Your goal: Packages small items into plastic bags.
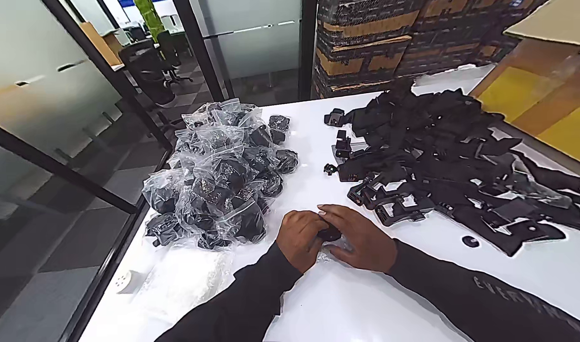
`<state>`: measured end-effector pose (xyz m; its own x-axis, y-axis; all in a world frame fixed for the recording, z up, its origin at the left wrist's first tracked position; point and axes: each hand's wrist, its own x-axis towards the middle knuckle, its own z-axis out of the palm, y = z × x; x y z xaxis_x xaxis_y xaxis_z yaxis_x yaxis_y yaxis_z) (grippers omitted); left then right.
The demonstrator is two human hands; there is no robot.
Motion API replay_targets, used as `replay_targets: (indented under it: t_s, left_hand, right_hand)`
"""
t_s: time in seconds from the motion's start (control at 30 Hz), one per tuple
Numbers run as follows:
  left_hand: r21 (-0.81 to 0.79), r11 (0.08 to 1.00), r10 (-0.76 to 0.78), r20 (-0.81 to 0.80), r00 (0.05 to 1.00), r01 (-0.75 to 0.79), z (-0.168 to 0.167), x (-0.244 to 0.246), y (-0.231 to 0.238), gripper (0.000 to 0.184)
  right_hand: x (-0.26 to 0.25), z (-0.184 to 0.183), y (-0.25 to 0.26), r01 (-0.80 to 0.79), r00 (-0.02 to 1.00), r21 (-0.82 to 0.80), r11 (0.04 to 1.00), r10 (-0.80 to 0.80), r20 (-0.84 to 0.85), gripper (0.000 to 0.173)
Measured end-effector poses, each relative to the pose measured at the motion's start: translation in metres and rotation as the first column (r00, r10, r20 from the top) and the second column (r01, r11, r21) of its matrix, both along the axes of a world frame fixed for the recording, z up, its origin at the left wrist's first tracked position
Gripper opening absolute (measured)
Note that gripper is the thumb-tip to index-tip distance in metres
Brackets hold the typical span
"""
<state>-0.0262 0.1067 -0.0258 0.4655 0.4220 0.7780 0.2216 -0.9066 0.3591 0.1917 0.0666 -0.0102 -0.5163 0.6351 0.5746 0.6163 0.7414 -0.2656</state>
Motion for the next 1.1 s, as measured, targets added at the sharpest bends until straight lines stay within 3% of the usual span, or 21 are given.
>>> replay_targets:
  t_s: [0.13,0.23,0.37,0.47,0.7,0.97,1.03,1.1]
  left_hand:
    - [-0.080,0.996,-0.046,0.033,0.998,0.048,0.002,0.004,-0.005,0.034]
    - [-0.211,0.977,0.004,-0.029,1.000,-0.010,0.002,0.001,-0.002,0.056]
    - [-0.372,0.917,-0.025,-0.420,0.907,-0.147,0.009,0.000,-0.002,0.058]
    - [-0.380,0.905,-0.083,-0.597,0.798,-0.190,0.011,0.004,-0.007,0.039]
    - [-0.244,0.960,-0.034,-0.595,0.803,-0.140,0.013,-0.001,-0.011,0.043]
    - [-0.247,0.966,-0.081,-0.562,0.823,-0.073,0.017,-0.008,-0.002,0.021]
    - [-0.258,0.964,-0.084,-0.505,0.859,-0.058,0.014,-0.009,0.000,0.020]
    - [-0.238,0.971,-0.070,-0.298,0.952,-0.003,0.006,-0.010,0.003,0.017]
  right_hand:
    - [0.014,0.003,-0.003,0.019,1.000,0.110,0.994,-0.018,-0.018,0.045]
    - [0.026,0.003,-0.001,0.095,0.986,0.132,0.987,-0.075,-0.148,0.039]
    - [0.030,0.000,0.007,0.148,0.929,0.052,0.988,-0.121,-0.350,0.042]
    - [0.028,-0.006,0.010,0.158,0.911,-0.009,0.987,-0.149,-0.384,0.042]
    - [0.026,-0.007,0.010,0.153,0.912,-0.063,0.986,-0.166,-0.375,0.043]
    - [0.024,-0.008,0.009,0.163,0.913,-0.044,0.986,-0.167,-0.372,0.043]
    - [0.024,-0.008,0.009,0.173,0.901,-0.047,0.984,-0.177,-0.397,0.044]
    - [0.024,-0.009,0.010,0.180,0.886,-0.050,0.982,-0.184,-0.426,0.045]
